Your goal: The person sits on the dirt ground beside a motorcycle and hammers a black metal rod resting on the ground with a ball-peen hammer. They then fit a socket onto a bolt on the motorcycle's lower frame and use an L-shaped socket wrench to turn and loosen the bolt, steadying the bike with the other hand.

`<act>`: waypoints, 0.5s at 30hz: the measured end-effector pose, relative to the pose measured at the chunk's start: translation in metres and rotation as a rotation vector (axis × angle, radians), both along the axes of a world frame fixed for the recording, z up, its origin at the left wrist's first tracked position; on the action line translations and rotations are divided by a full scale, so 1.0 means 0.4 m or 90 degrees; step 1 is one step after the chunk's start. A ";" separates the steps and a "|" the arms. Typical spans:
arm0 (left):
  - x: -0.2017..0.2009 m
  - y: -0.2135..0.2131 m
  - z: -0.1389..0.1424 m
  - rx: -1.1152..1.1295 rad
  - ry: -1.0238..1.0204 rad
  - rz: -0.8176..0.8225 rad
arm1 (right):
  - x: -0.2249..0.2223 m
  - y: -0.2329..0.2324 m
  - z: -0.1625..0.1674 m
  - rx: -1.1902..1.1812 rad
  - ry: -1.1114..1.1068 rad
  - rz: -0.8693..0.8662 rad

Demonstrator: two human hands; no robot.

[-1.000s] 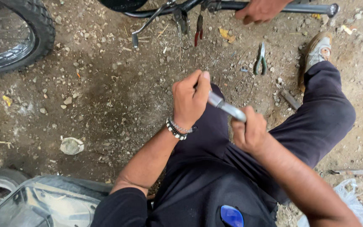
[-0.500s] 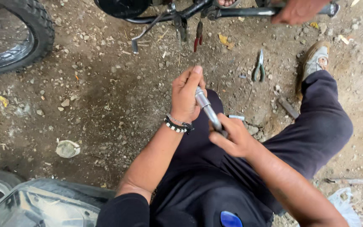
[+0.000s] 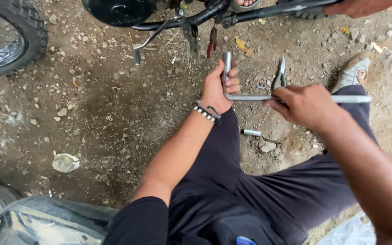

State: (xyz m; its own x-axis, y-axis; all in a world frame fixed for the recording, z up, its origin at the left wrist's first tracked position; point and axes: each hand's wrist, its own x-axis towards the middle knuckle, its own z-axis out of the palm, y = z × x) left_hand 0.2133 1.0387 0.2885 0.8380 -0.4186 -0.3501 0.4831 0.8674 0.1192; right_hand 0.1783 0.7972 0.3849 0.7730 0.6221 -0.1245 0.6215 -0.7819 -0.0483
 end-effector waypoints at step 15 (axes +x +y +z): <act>0.179 -0.033 -0.117 -0.181 0.002 0.093 | 0.234 -0.075 0.183 -0.207 -0.110 0.043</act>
State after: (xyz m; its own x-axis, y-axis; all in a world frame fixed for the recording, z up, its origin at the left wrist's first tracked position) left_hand 0.2849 1.0254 0.2415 0.8957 -0.3751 -0.2386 0.3506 0.9260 -0.1398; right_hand 0.2719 0.7672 0.4580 0.7584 0.6218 -0.1952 0.6495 -0.6961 0.3061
